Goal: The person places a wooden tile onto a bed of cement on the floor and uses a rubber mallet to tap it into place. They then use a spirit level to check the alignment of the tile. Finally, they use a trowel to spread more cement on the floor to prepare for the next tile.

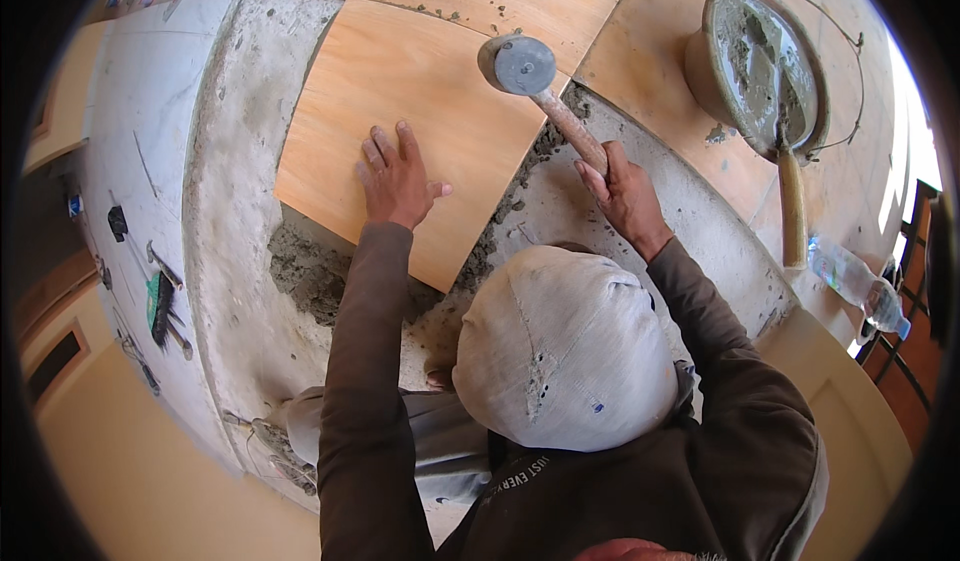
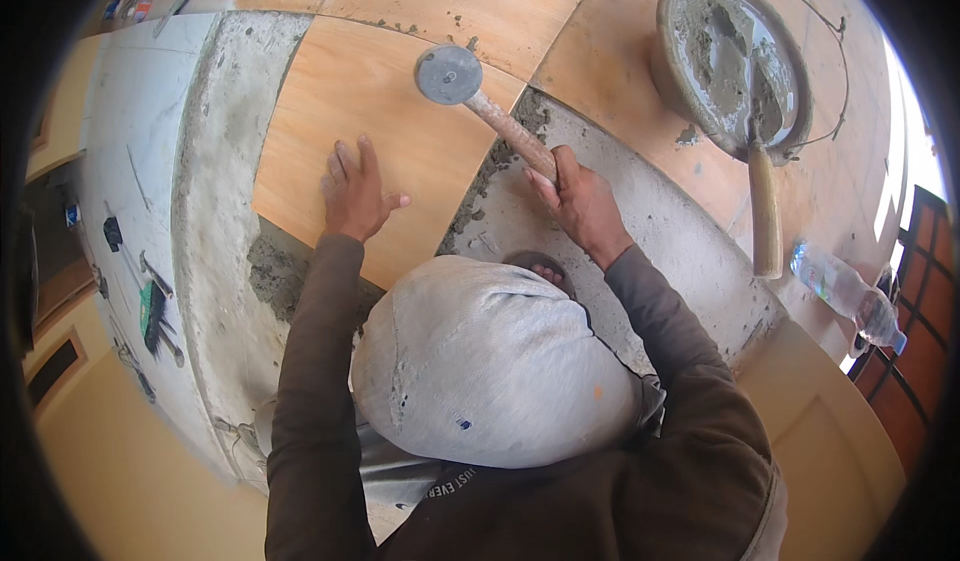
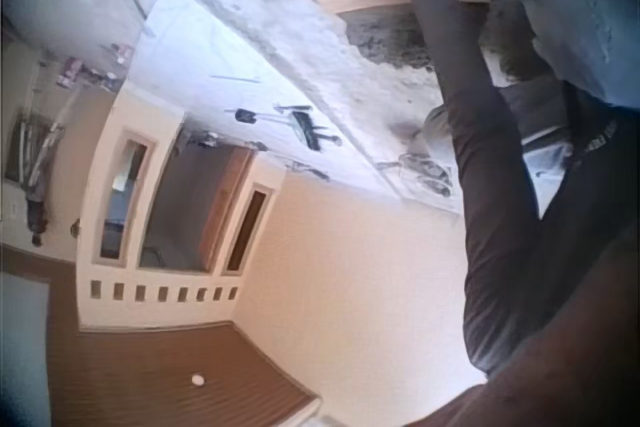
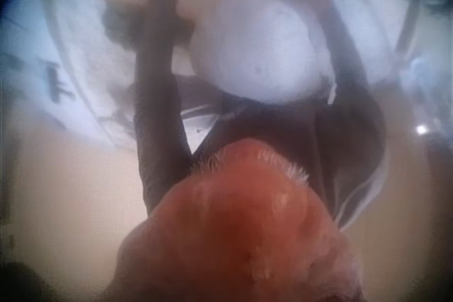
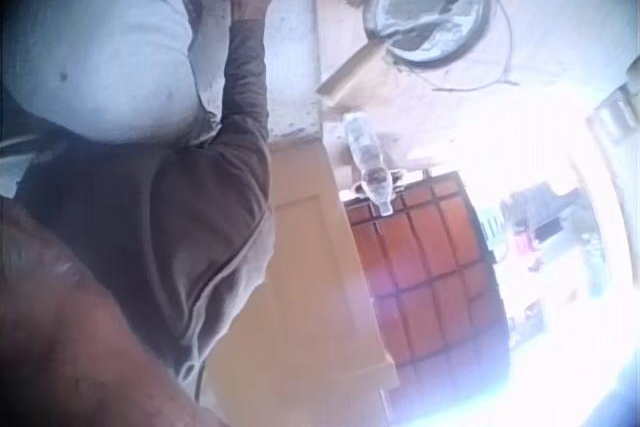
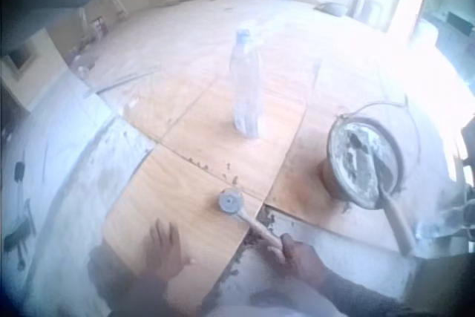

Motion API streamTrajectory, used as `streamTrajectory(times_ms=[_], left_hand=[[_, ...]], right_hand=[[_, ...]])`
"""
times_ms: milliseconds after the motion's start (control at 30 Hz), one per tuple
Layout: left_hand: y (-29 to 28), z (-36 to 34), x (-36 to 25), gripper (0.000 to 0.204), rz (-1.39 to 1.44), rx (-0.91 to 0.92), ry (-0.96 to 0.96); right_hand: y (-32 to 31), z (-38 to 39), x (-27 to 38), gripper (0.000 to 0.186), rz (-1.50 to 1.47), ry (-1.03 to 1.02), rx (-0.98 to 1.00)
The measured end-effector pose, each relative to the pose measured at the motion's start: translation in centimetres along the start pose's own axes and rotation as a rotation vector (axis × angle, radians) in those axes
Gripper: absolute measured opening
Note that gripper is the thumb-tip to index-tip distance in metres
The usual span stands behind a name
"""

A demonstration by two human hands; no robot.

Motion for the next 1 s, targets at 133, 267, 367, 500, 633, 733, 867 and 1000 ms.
streamTrajectory(times_ms=[133,267,367,500,633,733,867,1000], left_hand=[[-0.6,-0.7,0.2,0.114,0.000,0.015,-0.028],[-0.7,0.5,0.9,0.114,0.037,0.042,-0.067],[-0.7,0.1,0.1,0.114,0.046,0.062,-0.065],[-0.3,-0.2,-0.2,0.113,0.027,0.134,-0.101],[0.1,0.6,1.6,0.114,0.045,0.057,-0.122],[-0.4,0.4,0.0,0.114,0.069,0.031,-0.077],[-0.6,0.0,0.8,0.109,0.084,-0.052,-0.086],[0.1,0.5,1.0,0.110,0.154,-0.167,-0.016]], right_hand=[[-1.9,-2.4,-1.1,0.037,-0.079,0.034,0.082],[-4.3,-1.0,2.4,0.038,-0.177,0.007,-0.010],[-2.7,-0.3,-1.9,0.035,-0.139,0.038,0.001],[-3.9,-2.6,0.8,0.038,-0.059,0.116,0.123],[-2.3,0.4,2.6,0.037,-0.226,-0.006,0.018],[-0.2,2.3,-0.6,0.034,-0.055,0.050,0.071],[-0.9,0.8,4.0,0.033,0.061,-0.004,0.242],[-2.0,3.1,5.6,0.035,-0.053,-0.075,0.116]])
Point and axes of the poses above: each hand's wrist, its own z-axis away from the middle knuckle, its own y-axis out of the palm, x = y × z, the point moved 6 cm from there along -z, towards the middle knuckle, and after that the axes turned 1 degree about y, right-handed, at the moved point
